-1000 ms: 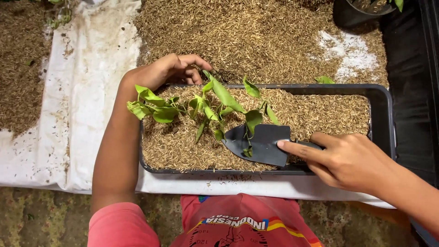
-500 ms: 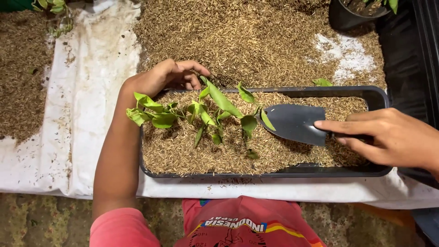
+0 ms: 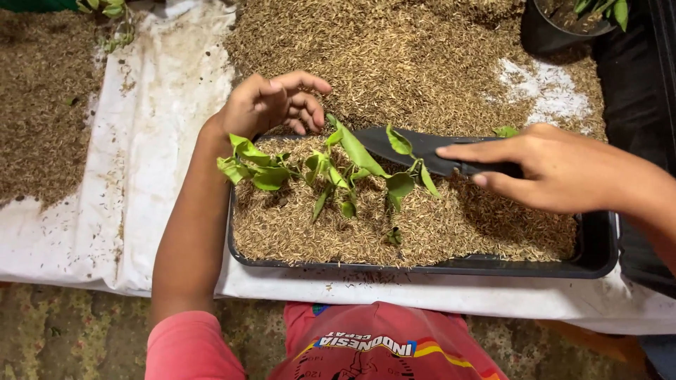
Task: The person plants small green cuttings into a black rectangular tray filled with rice husks. They use a small hand trowel to scoop and spread the husks around the cuttings, pressing them into place. Additional cuttings are added from nearby pots during the process.
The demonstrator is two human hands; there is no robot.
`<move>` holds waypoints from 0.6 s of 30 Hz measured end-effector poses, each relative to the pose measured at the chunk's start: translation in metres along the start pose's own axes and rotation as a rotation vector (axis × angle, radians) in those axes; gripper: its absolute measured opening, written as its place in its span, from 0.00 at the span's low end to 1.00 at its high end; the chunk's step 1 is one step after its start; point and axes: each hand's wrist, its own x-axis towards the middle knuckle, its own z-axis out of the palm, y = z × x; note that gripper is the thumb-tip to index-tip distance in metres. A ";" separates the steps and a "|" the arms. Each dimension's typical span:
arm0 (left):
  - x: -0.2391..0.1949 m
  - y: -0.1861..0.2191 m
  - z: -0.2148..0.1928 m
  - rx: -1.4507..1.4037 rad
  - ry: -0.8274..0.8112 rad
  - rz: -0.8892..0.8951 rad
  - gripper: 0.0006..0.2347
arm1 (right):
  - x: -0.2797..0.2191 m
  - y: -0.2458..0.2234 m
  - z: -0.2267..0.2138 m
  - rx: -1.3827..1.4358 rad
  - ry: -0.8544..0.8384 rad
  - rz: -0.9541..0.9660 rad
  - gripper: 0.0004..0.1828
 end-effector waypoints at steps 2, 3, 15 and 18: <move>0.000 -0.005 -0.008 -0.007 0.008 0.033 0.29 | 0.010 -0.013 -0.005 -0.011 -0.018 0.041 0.32; -0.002 -0.007 -0.012 0.044 0.072 0.095 0.27 | 0.015 -0.016 -0.004 -0.022 -0.039 -0.007 0.31; -0.033 -0.017 -0.009 0.263 0.601 -0.151 0.21 | 0.057 -0.040 -0.028 0.197 -0.124 -0.195 0.30; -0.036 -0.024 -0.003 0.257 0.605 -0.154 0.24 | 0.067 -0.044 -0.030 0.281 -0.133 -0.302 0.29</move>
